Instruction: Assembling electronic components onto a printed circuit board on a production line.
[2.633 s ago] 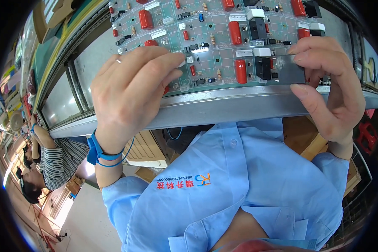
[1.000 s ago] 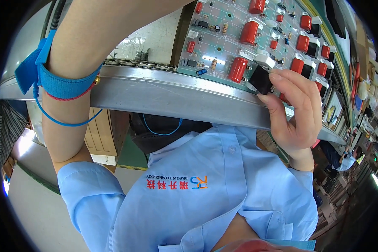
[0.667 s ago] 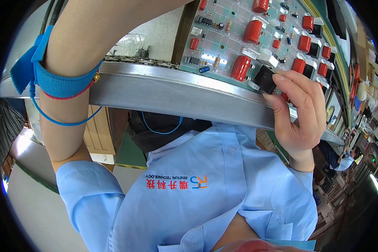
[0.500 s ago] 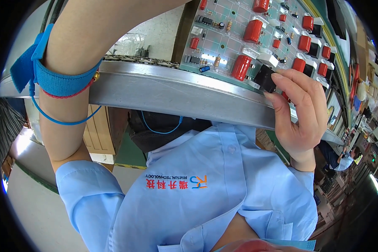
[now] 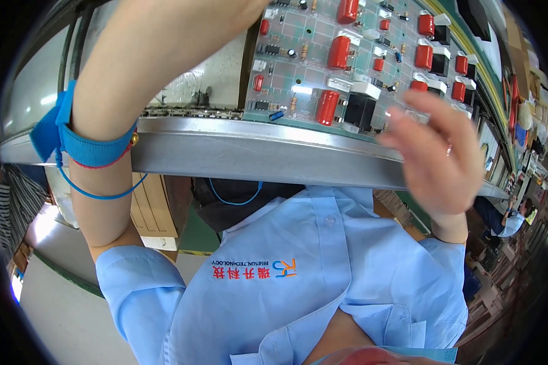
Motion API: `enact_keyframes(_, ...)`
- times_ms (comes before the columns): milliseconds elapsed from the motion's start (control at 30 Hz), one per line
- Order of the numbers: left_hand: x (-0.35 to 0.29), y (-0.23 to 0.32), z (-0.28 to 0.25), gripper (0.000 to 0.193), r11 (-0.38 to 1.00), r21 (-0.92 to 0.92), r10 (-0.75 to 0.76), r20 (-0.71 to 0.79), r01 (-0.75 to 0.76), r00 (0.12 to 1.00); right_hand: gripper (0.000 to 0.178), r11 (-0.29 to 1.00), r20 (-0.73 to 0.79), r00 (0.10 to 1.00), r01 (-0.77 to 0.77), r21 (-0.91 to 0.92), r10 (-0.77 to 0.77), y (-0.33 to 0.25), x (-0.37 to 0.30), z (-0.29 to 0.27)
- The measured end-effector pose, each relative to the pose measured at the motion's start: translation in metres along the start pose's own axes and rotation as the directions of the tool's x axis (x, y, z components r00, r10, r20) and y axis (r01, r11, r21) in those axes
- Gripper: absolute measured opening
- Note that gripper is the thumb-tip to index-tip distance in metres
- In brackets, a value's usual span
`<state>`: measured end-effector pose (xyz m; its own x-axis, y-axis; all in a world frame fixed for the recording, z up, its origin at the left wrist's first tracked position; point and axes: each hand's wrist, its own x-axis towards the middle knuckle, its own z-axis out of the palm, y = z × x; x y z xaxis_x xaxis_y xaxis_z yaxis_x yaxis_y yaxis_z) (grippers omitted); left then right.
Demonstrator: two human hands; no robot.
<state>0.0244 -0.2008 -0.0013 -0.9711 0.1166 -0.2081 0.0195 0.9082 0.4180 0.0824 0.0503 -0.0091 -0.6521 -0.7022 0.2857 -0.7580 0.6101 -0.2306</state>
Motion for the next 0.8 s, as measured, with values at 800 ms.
enact_keyframes(800, 0.083, 0.005, -0.027, 0.011, 0.882, 0.386, 0.450, -0.528, -0.268, 0.720, 0.042, 0.885, -0.236, 0.935, -0.332, -0.326, 0.264, 0.256, -0.022, -0.029)
